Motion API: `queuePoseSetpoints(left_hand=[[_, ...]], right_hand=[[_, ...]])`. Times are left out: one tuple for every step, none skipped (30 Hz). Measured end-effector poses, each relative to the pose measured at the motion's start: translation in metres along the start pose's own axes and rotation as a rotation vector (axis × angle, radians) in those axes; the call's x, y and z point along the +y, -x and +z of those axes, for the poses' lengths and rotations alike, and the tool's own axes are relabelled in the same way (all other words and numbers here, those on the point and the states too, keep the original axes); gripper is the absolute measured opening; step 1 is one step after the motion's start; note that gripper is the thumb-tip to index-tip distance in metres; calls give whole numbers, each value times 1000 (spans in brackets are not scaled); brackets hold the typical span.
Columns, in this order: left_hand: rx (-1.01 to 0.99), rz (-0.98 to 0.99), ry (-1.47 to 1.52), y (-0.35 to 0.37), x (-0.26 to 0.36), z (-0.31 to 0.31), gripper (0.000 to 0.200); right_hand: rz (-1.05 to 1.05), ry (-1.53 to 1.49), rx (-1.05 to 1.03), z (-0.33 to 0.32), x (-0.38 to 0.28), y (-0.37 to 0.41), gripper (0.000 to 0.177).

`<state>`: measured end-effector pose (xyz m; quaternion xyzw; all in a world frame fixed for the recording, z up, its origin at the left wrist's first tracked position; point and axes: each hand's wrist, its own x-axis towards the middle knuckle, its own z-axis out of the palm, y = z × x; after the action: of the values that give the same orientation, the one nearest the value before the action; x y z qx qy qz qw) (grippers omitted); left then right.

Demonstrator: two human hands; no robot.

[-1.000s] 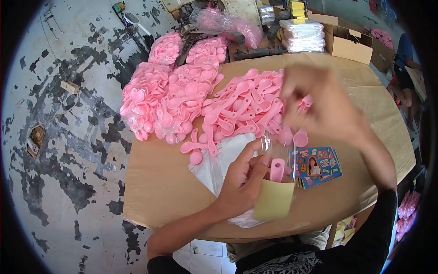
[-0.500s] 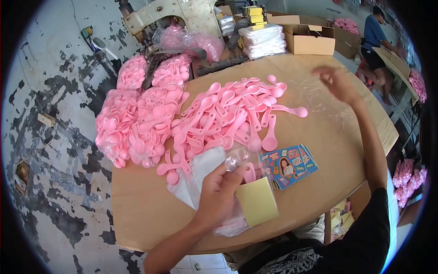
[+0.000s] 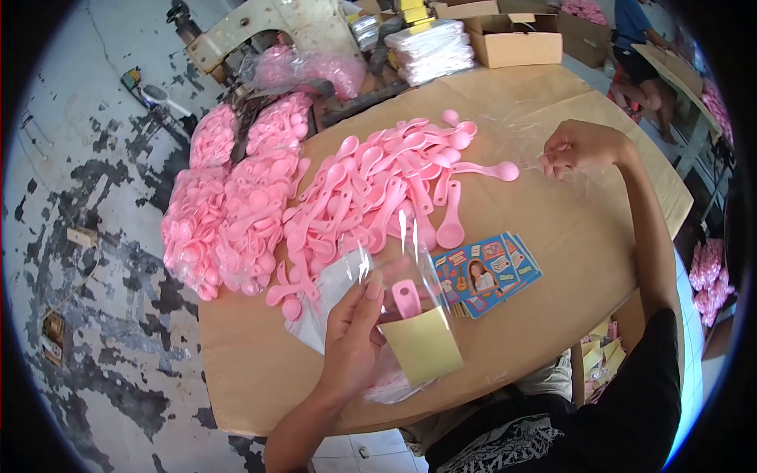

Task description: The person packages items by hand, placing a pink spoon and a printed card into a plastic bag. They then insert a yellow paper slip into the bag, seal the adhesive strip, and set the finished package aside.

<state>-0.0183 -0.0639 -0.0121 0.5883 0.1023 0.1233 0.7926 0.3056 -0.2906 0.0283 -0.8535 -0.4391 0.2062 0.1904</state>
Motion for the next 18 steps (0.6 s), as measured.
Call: queuePoseSetpoints(left_hand=[[-17,2,-14,0,-1,-1,41],[-31,13,-23,0,1,0,40],[-39,23,-29,1,3,2,40],[-43,30,-33,3,3,3,40],[-20,28,-52,3,2,5,41],[1,26,-75,3,0,6,43],[20,26,-101,2,0,7,44],[-2,9,-104,2,-1,5,44],[-22,-4,-107,1,-2,2,44],[-37,-11,-105,1,-3,-1,45],[-34,-12,-115,0,-3,-2,45],[-30,-17,-122,0,-3,-3,46],[-28,-24,-129,0,-4,-3,46],[-16,-26,-117,0,-4,-2,47],[-8,-28,-109,-1,-4,0,47],[-1,-31,-103,-1,-3,1,48],[8,-33,-99,-2,-4,1,48],[19,-36,-95,-2,-4,0,49]], right_hand=[[-21,-19,-57,-2,2,3,22],[-31,-56,-113,-2,1,5,22],[-44,-91,-175,-1,-6,6,22],[-57,-128,-242,2,-13,5,22],[-59,-115,-250,12,-15,1,22],[-61,-103,-255,26,-15,-6,22],[-64,-93,-255,35,-15,-9,22],[-118,-129,-148,36,-18,-6,21],[-175,-161,-42,31,-23,1,21],[-235,-186,63,24,-29,6,20],[-239,-234,173,22,-33,10,16],[-245,-246,227,21,-31,12,18],[-248,-260,281,20,-28,15,19],[-251,-273,338,19,-26,17,21],[-209,-293,300,20,-29,19,22],[-263,-287,311,24,-30,18,22],[-316,-281,319,30,-30,14,21],[-370,-277,326,38,-32,9,20]])
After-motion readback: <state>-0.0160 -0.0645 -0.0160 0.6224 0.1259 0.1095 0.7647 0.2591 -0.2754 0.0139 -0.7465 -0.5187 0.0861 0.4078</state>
